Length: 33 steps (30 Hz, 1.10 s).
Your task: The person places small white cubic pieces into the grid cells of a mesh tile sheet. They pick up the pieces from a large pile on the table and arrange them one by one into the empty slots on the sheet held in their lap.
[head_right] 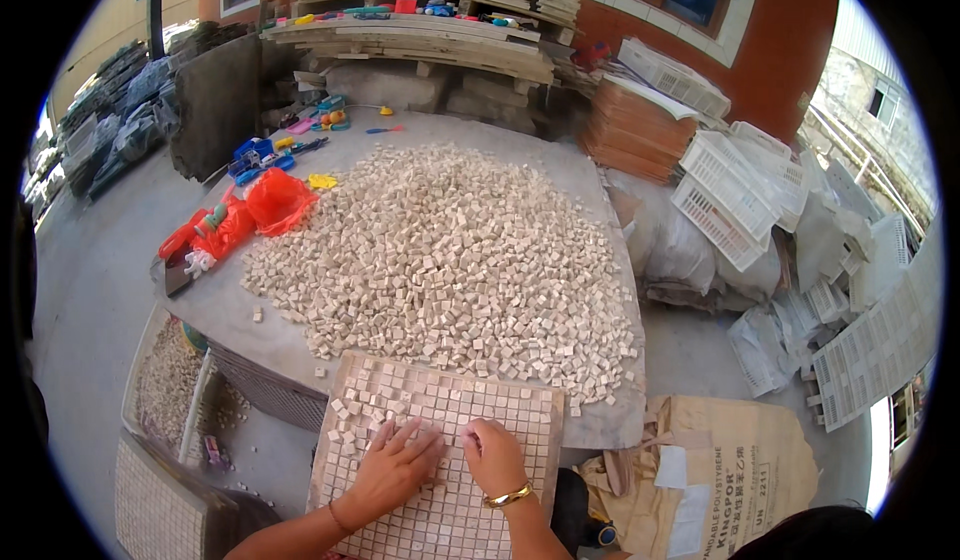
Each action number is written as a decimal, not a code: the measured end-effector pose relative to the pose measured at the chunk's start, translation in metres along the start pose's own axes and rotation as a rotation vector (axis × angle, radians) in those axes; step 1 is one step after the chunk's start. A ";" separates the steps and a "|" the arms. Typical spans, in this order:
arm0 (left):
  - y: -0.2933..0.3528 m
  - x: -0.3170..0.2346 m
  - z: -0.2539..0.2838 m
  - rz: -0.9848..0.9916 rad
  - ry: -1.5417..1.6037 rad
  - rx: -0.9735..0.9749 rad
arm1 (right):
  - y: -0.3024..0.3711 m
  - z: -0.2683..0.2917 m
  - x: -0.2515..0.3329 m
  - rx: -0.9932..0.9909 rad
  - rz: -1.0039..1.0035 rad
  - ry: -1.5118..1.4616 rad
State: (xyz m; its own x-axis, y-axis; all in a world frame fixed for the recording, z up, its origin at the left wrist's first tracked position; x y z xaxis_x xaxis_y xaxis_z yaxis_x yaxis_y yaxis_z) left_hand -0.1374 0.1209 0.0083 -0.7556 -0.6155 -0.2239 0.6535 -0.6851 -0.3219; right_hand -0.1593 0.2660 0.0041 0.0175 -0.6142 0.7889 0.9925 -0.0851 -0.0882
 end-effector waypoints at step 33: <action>-0.040 0.051 0.025 0.058 0.190 -0.206 | -0.025 0.006 0.029 -0.069 0.060 -0.192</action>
State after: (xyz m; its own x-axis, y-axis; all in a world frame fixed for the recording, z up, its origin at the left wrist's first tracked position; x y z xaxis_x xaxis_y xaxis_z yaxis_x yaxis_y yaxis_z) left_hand -0.2006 0.1073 0.0330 -0.7251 -0.5539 -0.4091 0.6873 -0.5456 -0.4795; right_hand -0.1824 0.2546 0.0331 0.1059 -0.4593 0.8820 0.9785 -0.1099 -0.1747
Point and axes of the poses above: each hand's wrist, its own y-axis away from the middle knuckle, its own z-axis out of the back of the hand, x = y × z, the point moved 8 cm from there along -y, towards the middle knuckle, and after that the axes turned 5 degrees about -z, right-handed, at the moved point
